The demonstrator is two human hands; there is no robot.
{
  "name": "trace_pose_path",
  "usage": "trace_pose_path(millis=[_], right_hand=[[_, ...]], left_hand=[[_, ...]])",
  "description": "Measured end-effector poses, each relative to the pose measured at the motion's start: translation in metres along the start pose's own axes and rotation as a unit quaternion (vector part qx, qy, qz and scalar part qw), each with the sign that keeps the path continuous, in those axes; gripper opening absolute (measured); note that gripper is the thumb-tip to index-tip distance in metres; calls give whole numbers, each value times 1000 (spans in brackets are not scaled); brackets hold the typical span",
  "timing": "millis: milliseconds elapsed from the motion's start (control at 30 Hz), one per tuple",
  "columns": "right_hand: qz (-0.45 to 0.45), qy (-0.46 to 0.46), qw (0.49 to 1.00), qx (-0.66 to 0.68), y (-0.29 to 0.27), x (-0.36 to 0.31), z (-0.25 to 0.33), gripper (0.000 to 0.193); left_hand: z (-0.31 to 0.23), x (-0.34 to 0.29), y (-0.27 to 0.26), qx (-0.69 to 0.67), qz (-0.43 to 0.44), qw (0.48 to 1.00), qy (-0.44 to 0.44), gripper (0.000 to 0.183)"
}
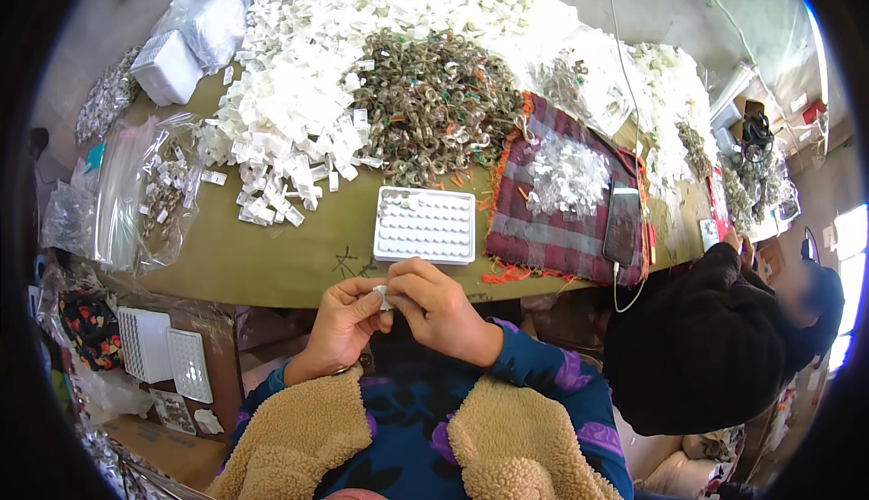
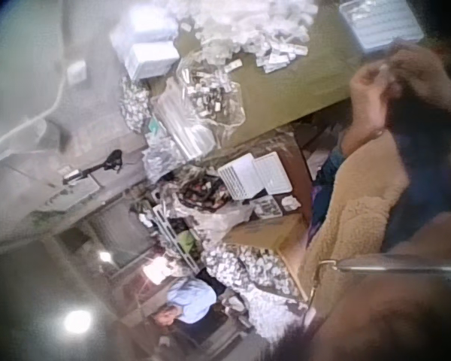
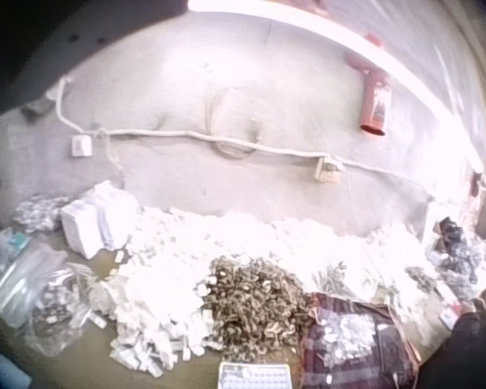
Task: The person repeatedly picks small white plastic housings and green circuit boards from a table, inserts the boards into the housings, and places the assembled units into a white tray. The person handles items one at a time and continues the cycle throughout the clip.
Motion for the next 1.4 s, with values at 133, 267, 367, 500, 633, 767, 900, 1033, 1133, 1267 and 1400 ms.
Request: trace_pose_path(millis=[133, 267, 367, 500, 633, 767, 900, 1033, 1133, 1267, 1400], right_hand=[[69, -21, 997, -7, -16, 50, -4, 11], [-36, -72, 974, -211, -41, 127, -11, 7], [-49, -46, 936, -346, -31, 164, -22, 12], [-34, -9, 878, -477, -17, 189, -34, 10], [-62, 14, 958, -279, -44, 191, -24, 10], [-78, -1, 988, -134, -67, 184, -1, 10], [-94, -36, 983, -152, -58, 155, 21, 9], [-141, -192, 961, -144, -30, 87, 36, 15], [-135, -286, 933, -174, -2, 31, 35, 22], [-129, -341, 914, -181, 18, -15, 16, 29], [-99, -359, 908, -192, 19, -38, -1, 30]], left_hand=[[-14, 7, -5, -30, 17, 999, 34, 25], [-29, 14, -6, -51, 22, 997, 53, 22], [-34, 18, -10, -32, 15, 998, 54, 19], [-37, 20, -18, -34, 18, 997, 64, 22], [-41, 19, -23, -34, 1, 997, 62, 22], [-44, 22, -17, -44, 5, 998, 36, 21], [-47, 24, -5, -62, 10, 998, 8, 24], [-41, 15, 10, -109, 18, 994, -11, 34], [-36, 5, 16, -174, 31, 984, -20, 41], [-29, -7, 12, -174, 27, 984, -39, 31], [-18, -16, 10, -129, 14, 989, -65, 19]])
Point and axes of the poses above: each hand's wrist, its own x-axis towards the middle knuckle, its own y-axis out of the palm, z = x × y, the point moved 4 cm from there along x, towards the middle knuckle, and after that the axes turned 15 degrees about y, right-handed, at the moved point
